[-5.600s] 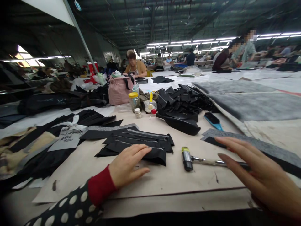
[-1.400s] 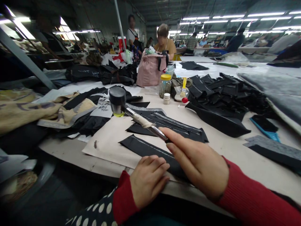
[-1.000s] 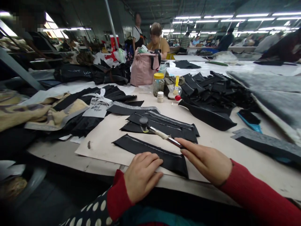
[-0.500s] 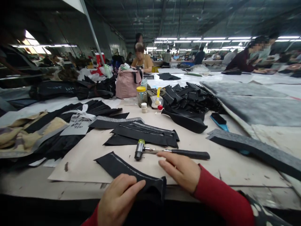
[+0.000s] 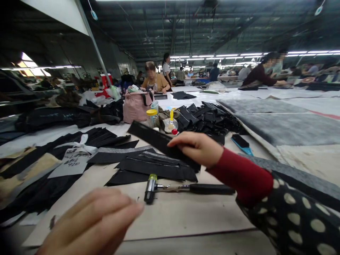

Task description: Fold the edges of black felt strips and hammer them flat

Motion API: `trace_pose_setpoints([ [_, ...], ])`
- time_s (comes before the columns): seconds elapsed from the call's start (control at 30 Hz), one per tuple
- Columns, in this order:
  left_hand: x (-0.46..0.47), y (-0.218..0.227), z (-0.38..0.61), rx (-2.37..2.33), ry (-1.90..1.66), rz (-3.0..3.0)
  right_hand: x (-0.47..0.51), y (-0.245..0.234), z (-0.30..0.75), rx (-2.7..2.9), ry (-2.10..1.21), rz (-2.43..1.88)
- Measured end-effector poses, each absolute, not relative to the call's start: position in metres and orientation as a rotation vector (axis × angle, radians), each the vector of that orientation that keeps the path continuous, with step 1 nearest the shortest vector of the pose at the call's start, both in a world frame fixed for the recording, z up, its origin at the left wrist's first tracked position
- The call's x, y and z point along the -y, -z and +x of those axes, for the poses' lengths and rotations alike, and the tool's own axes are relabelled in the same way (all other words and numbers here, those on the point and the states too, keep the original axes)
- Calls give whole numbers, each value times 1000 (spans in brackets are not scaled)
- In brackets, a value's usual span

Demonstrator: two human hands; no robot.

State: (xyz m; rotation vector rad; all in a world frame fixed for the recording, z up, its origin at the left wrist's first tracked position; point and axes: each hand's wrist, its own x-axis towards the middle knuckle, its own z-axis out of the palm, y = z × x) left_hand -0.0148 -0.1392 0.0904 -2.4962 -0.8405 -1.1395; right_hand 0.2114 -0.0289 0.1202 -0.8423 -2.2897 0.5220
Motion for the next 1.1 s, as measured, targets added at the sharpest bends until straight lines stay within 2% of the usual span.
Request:
trace_pose_setpoints([
  [0.1, 82, -73, -22, 1017, 1172, -2536, -30, -155, 232, 2018, -283, -1290],
  [0.2, 34, -31, -27, 1189, 1165, -2547, -74, -176, 245, 1810, -104, -1392],
  [0.27, 20, -7, -31, 1291, 1036, -2651, -80, -172, 246, 1771, -71, -1413],
  [0.37, 17, 7, -34, 1393, 910, -2721, -52, -136, 240, 1988, -198, -1365],
  [0.57, 19, 6, -29, 1400, 791, -2794, 53, -41, 246, 2644, -470, -1076],
  [0.73, 16, 11, -26, 1445, 722, -2796, 92, 4, 279, 2626, -118, -1245],
  [0.87, 16, 9, -23, 1515, 611, -2773, 99, 15, 282, 2570, 59, -1338],
  [0.93, 18, 8, -23, 1543, 563, -2758, 105, 13, 278, 2562, -16, -1387],
  [1.1, 30, 6, -21, 1512, 516, -2758, 135, 5, 278, 2368, -523, -1408],
])
